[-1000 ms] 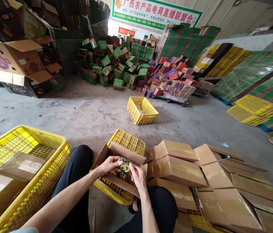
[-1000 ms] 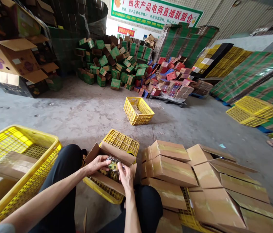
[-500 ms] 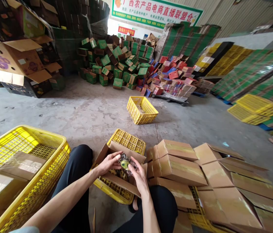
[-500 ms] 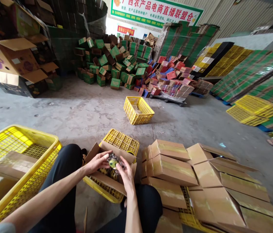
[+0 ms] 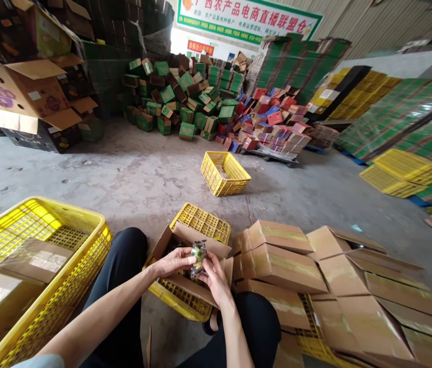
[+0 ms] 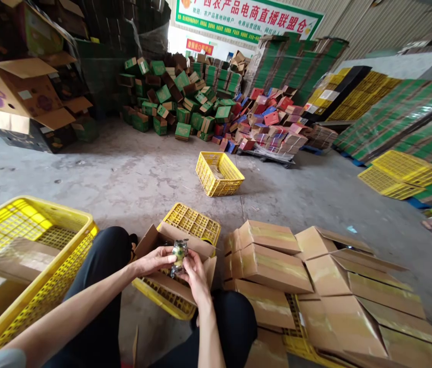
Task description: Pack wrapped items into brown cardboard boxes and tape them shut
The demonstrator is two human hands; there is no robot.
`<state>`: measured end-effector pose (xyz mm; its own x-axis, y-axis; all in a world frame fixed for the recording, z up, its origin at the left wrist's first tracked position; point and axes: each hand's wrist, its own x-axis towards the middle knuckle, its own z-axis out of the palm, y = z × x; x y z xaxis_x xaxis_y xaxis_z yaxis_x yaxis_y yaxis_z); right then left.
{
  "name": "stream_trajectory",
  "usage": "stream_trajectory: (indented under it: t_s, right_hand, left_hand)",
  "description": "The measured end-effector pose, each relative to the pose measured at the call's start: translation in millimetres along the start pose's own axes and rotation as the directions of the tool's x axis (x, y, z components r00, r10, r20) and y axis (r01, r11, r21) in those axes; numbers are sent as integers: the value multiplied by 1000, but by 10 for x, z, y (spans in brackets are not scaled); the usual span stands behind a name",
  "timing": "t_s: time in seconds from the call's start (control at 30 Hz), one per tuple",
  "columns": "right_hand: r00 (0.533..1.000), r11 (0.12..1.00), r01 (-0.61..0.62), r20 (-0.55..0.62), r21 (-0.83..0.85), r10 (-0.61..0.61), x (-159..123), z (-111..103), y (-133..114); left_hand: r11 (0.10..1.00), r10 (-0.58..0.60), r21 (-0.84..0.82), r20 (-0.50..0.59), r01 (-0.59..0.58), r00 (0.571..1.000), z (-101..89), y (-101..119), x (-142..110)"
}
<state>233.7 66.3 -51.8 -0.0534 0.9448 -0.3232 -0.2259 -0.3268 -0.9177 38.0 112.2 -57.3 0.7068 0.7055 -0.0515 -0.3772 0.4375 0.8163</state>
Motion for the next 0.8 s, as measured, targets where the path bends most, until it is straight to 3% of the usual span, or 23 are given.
stream_trajectory:
  t_s: [0.17, 0.27, 0.43, 0.6, 0.7, 0.8]
  right_hand:
    - [985, 985, 77, -138, -157, -99, 82, -45, 10]
    - [975, 978, 130, -160, -166, -157, 90, -84, -16]
    - [971, 954, 227, -30, -197, -237, 26, -118, -91]
    - [980, 946, 192, 108, -261, -169, 8, -89, -130]
    - [984, 959, 176, 66, -223, -166, 23, -85, -118]
    - [990, 983, 135, -20, -124, -138, 43, -118, -88]
  left_hand:
    - [1000, 5, 2, -90, -5, 996, -82, -43, 28]
    - [998, -15, 58, -119, 22, 993, -116, -67, 39]
    - [967, 0, 252, -120, 31, 993, -124, -70, 52]
    - [943, 20, 332, -139, 28, 990, -139, -105, 66]
    - [969, 44, 247, -158, -4, 986, -144, -135, 73]
    - [999, 21, 38, -215, -13, 976, -160, -149, 85]
